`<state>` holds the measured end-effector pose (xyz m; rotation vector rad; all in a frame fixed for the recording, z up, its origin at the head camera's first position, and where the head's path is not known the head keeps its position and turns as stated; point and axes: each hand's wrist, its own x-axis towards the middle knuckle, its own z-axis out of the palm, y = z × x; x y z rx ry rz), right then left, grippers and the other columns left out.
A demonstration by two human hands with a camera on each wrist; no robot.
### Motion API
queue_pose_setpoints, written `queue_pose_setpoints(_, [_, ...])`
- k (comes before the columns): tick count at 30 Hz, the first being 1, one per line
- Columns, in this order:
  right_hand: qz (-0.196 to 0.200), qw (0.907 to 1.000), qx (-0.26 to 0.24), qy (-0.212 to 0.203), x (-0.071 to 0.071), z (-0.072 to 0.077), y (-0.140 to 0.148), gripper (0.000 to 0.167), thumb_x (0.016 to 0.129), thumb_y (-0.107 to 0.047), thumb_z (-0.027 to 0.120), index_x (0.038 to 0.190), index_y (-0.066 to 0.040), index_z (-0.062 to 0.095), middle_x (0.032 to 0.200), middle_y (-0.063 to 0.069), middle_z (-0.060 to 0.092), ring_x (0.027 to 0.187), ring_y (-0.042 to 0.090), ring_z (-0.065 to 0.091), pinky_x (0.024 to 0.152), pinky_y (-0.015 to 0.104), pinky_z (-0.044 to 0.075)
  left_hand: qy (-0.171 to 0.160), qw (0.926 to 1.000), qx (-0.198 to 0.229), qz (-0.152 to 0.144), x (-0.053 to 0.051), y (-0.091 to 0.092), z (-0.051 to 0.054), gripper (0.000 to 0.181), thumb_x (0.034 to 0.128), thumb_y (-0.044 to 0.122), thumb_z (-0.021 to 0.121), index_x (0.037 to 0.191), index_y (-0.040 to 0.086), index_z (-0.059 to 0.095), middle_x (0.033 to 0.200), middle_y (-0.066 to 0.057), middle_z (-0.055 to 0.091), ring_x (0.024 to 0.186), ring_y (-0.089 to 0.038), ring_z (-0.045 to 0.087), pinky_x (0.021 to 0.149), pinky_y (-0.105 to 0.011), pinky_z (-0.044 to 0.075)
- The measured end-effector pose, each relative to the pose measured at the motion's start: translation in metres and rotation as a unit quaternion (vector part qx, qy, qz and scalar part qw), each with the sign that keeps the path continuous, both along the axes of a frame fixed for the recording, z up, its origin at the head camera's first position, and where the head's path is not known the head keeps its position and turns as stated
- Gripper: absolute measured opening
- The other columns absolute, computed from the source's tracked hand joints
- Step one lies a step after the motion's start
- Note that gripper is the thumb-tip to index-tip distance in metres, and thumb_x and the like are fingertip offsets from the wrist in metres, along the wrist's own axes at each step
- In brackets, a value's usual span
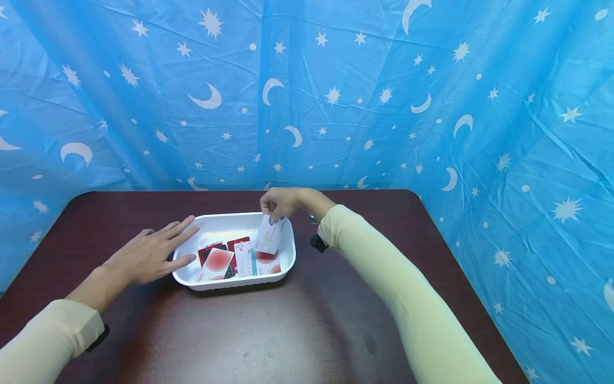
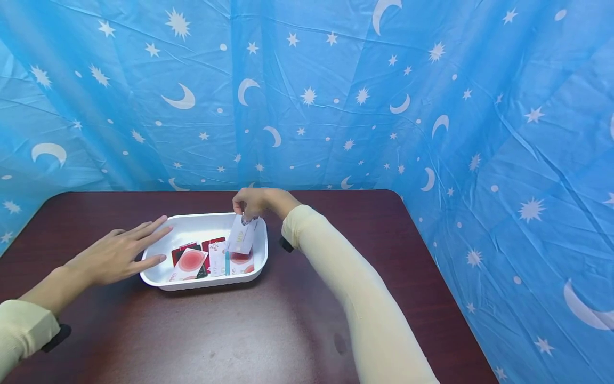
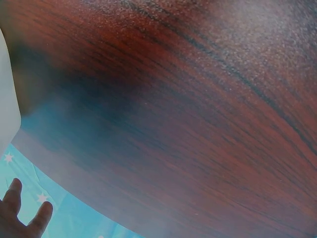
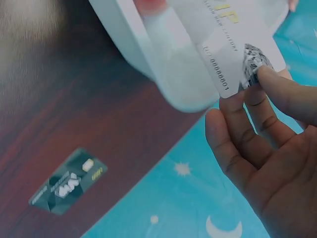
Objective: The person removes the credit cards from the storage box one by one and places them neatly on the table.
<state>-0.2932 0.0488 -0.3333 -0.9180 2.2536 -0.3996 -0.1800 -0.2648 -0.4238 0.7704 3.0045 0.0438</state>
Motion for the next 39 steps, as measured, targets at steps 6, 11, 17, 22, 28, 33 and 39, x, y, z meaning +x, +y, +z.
queue_pose_setpoints(6, [-0.035, 0.9979, -0.053, -0.01, -0.011, 0.015, 0.023, 0.01, 0.096, 0.009, 0.052, 0.096, -0.001, 0.05, 0.092, 0.01, 0.056, 0.075, 0.016, 0.049, 0.064, 0.024, 0.044, -0.001, 1.0, 0.005, 0.001, 0.001, 0.0, 0.0, 0.079, 0.0934, 0.057, 0.056, 0.154, 0.011, 0.036, 0.159, -0.02, 0.03, 0.138, -0.047, 0.039, 0.1, -0.07, 0.037])
queue_pose_setpoints(11, [-0.085, 0.9928, -0.085, -0.003, -0.019, 0.022, 0.043, 0.008, 0.099, 0.006, 0.052, 0.097, -0.001, 0.049, 0.093, 0.015, 0.063, 0.079, 0.019, 0.058, 0.065, 0.025, 0.048, -0.001, 1.0, 0.005, 0.002, 0.0, 0.0, -0.001, 0.079, 0.0935, 0.057, 0.056, 0.154, 0.011, 0.035, 0.159, -0.02, 0.03, 0.138, -0.047, 0.039, 0.1, -0.071, 0.037])
queue_pose_setpoints(17, [-0.151, 0.9827, -0.107, -0.001, -0.027, 0.025, 0.073, 0.005, 0.1, 0.004, 0.05, 0.099, 0.0, 0.048, 0.098, 0.019, 0.064, 0.084, 0.023, 0.062, 0.066, 0.027, 0.049, -0.002, 1.0, 0.003, 0.003, 0.0, 0.0, 0.0, 0.079, 0.0934, 0.058, 0.056, 0.154, 0.011, 0.035, 0.159, -0.02, 0.03, 0.138, -0.047, 0.039, 0.1, -0.071, 0.036])
queue_pose_setpoints(22, [-0.21, 0.969, -0.13, 0.009, -0.035, 0.018, 0.102, 0.006, 0.099, 0.006, 0.049, 0.099, 0.002, 0.046, 0.094, 0.019, 0.062, 0.079, 0.022, 0.061, 0.062, 0.026, 0.05, 0.002, 1.0, 0.0, 0.002, 0.0, 0.0, 0.0, 0.079, 0.0932, 0.058, 0.056, 0.154, 0.011, 0.036, 0.159, -0.021, 0.031, 0.137, -0.047, 0.04, 0.099, -0.07, 0.037])
queue_pose_setpoints(28, [-0.252, 0.9599, -0.121, 0.016, -0.041, 0.005, 0.134, 0.005, 0.1, 0.006, 0.048, 0.103, 0.003, 0.045, 0.102, 0.025, 0.063, 0.079, 0.025, 0.064, 0.063, 0.029, 0.055, -0.002, 1.0, 0.0, 0.005, 0.001, 0.0, -0.001, 0.08, 0.0931, 0.059, 0.055, 0.154, 0.011, 0.035, 0.158, -0.021, 0.031, 0.137, -0.047, 0.039, 0.1, -0.07, 0.037])
queue_pose_setpoints(33, [-0.28, 0.9526, -0.117, 0.02, -0.04, -0.006, 0.153, 0.009, 0.1, 0.005, 0.048, 0.109, 0.007, 0.047, 0.104, 0.029, 0.063, 0.083, 0.034, 0.068, 0.062, 0.03, 0.057, -0.001, 1.0, -0.001, 0.004, 0.001, 0.001, -0.001, 0.08, 0.0931, 0.059, 0.055, 0.154, 0.011, 0.035, 0.159, -0.021, 0.03, 0.138, -0.047, 0.039, 0.1, -0.07, 0.037])
queue_pose_setpoints(39, [-0.319, 0.9401, -0.117, 0.02, -0.036, -0.018, 0.171, 0.016, 0.102, 0.002, 0.047, 0.115, 0.01, 0.046, 0.105, 0.029, 0.059, 0.097, 0.047, 0.065, 0.062, 0.027, 0.057, -0.001, 1.0, -0.002, 0.003, 0.0, 0.001, 0.0, 0.08, 0.0931, 0.059, 0.055, 0.155, 0.012, 0.035, 0.159, -0.02, 0.03, 0.138, -0.046, 0.039, 0.1, -0.07, 0.037])
